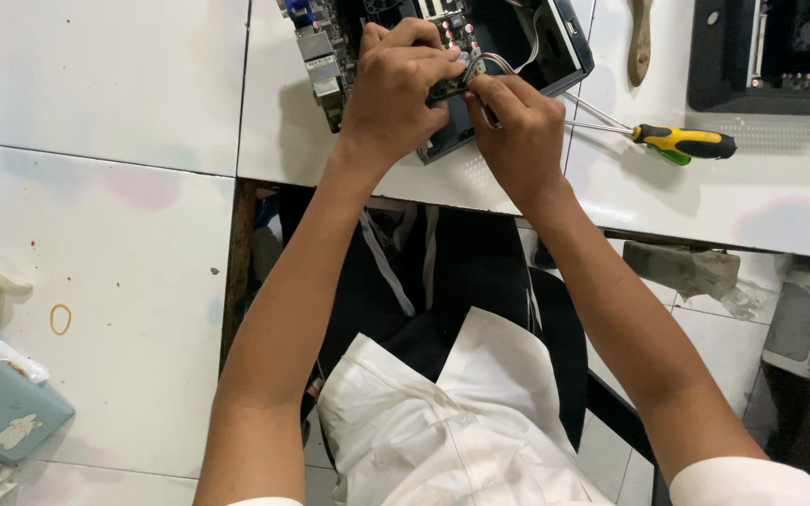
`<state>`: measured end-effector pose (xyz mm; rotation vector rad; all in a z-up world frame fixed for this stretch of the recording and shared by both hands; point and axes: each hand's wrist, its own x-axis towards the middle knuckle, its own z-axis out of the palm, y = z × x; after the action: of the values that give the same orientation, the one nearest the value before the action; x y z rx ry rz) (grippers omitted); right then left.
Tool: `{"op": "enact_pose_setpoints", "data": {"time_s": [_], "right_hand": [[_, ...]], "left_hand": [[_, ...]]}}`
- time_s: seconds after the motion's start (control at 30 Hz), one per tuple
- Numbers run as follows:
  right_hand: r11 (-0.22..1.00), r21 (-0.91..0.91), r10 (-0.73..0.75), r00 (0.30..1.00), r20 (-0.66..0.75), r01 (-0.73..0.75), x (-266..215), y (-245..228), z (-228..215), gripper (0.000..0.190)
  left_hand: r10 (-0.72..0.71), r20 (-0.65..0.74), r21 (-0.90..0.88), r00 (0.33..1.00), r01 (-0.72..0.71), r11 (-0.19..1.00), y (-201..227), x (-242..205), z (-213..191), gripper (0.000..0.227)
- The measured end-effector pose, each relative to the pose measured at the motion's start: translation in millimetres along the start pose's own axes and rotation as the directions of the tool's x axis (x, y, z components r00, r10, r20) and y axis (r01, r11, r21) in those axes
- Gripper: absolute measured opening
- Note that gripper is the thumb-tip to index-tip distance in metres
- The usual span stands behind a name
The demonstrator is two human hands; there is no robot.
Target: The person connects a multi-wire cable to a motherboard, then places the motherboard into a small computer case and secures it with a screwdriver. The person handles the motherboard, wires, and case throughout the process.
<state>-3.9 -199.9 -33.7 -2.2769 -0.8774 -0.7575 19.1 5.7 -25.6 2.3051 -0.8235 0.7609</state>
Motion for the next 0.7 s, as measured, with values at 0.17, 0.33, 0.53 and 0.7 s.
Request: {"op": "enact_pose_setpoints", "data": {"time_s": [0.17, 0.33, 0.53, 0.7], "right_hand": [[1.000, -0.024, -0.002, 0.999, -0.035, 0.001, -4, 2, 5, 0.016], [1.000, -0.003, 0.026, 0.998, -0.064, -0.026, 0, -2, 2, 0.015], [0.918, 0.325, 0.258, 0.965, -0.046, -0.230, -13, -10, 1, 0.018], [0.927, 0.314, 0.254, 0.960, -0.118, -0.207, -9, -18, 2, 0.018]], "left_hand": [[0.009, -0.014, 0.011, 1.000, -0.009, 1.000, 1, 1, 0, 0.027], [0.045, -0.005, 0.055, 0.999, -0.045, 0.997, 1, -2, 1, 0.032], [-0.043, -0.040, -0.020, 0.998, 0.043, 0.999, 12, 4, -9, 0.030], [-0.118, -0.041, -0.041, 0.992, 0.117, 0.992, 12, 6, -4, 0.012]]}}
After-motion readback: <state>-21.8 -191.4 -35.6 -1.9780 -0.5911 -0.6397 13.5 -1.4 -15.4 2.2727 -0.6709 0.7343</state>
